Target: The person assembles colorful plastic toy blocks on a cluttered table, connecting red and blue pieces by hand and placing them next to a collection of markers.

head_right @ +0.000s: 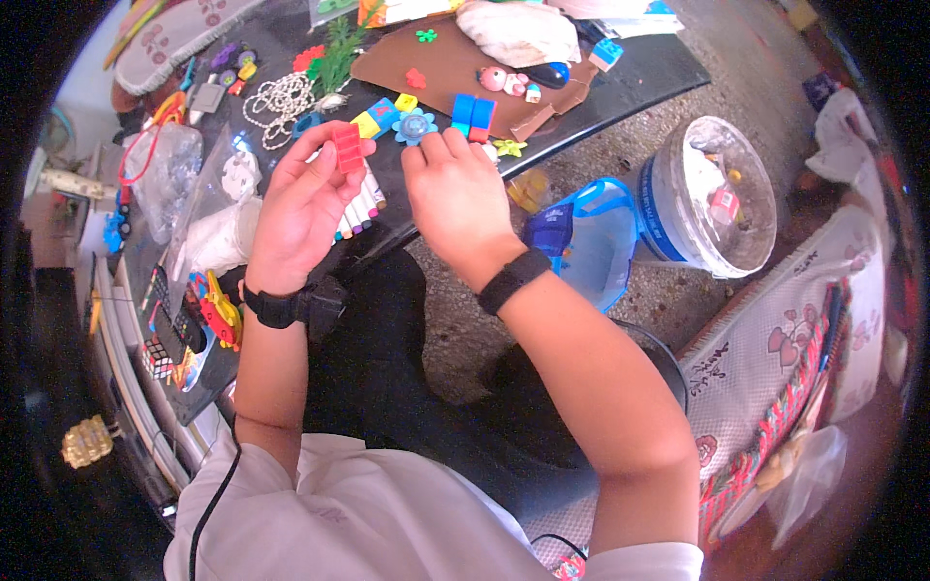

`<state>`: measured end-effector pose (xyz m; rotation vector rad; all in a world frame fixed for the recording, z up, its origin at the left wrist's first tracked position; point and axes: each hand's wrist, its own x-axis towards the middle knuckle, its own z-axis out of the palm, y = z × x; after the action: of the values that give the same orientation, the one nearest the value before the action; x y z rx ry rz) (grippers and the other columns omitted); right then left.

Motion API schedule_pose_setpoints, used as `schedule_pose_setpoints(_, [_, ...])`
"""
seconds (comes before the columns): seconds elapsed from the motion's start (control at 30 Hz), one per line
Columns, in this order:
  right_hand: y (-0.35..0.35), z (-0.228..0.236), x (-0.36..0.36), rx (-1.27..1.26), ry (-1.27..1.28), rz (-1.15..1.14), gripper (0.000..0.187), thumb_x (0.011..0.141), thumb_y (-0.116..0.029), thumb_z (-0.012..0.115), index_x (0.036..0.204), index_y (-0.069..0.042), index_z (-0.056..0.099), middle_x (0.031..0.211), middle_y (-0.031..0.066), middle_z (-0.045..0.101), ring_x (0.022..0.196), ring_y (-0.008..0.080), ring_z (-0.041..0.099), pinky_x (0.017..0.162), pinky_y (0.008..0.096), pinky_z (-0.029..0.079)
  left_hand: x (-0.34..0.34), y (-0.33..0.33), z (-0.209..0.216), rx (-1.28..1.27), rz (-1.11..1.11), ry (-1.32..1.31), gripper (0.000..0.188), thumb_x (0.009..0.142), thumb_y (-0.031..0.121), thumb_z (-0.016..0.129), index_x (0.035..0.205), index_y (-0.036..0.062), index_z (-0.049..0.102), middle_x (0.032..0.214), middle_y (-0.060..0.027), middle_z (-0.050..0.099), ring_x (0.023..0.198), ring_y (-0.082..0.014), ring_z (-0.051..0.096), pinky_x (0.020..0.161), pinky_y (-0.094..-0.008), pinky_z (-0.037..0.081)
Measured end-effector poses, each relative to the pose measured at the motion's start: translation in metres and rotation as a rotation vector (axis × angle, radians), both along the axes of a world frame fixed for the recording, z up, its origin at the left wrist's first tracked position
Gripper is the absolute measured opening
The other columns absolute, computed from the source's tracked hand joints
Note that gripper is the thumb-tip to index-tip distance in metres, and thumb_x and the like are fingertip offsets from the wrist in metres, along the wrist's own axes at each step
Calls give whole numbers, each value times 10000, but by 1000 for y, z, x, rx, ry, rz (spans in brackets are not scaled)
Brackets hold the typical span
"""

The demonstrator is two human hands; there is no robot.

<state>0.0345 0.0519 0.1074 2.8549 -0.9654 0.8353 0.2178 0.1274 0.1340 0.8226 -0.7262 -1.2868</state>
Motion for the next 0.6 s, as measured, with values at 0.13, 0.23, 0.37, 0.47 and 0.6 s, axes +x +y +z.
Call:
schedule_pose_setpoints(0.13, [3, 23, 0, 76, -196, 36, 159, 776, -117, 716, 881, -41, 623, 920, 100, 643, 948, 314, 605, 839, 425, 506, 5, 4, -6, 49, 73, 7, 305, 1041, 195, 649, 1289, 19, 621, 1166, -143, 723, 996, -180, 688, 879, -322, 550])
schedule_pose_setpoints(0.23, [8, 45, -1, 496, -423, 110, 177, 791, -52, 747, 890, -20, 604, 880, 133, 649, 842, 329, 667, 733, 423, 547, 6, 10, 0, 20, 113, -34, 271, 1023, 182, 677, 1239, 24, 634, 1155, -125, 726, 994, -191, 712, 868, -330, 574])
schedule_pose_setpoints(0.37, [20, 61, -9, 463, -551, 222, 190, 793, -12, 763, 938, -24, 640, 849, 129, 654, 772, 333, 693, 659, 410, 565, -12, 13, 14, -29, 122, -12, 257, 997, 132, 709, 1210, 11, 630, 1151, -133, 725, 1011, -211, 724, 883, -363, 608])
schedule_pose_setpoints(0.47, [28, 64, -14, 309, -564, 224, 209, 786, -22, 784, 964, -26, 674, 851, 123, 661, 768, 340, 684, 673, 409, 569, -25, 17, 22, -46, 99, -4, 259, 980, 102, 726, 1198, 3, 628, 1143, -140, 726, 1023, -213, 721, 892, -388, 621])
schedule_pose_setpoints(0.6, [32, 66, -22, 268, -574, 229, 221, 773, -21, 799, 962, -27, 685, 843, 122, 659, 751, 337, 676, 669, 402, 566, -28, 23, 22, -100, 63, -115, 247, 1026, 144, 667, 1218, 8, 594, 1198, -148, 713, 1073, -234, 717, 949, -436, 597])
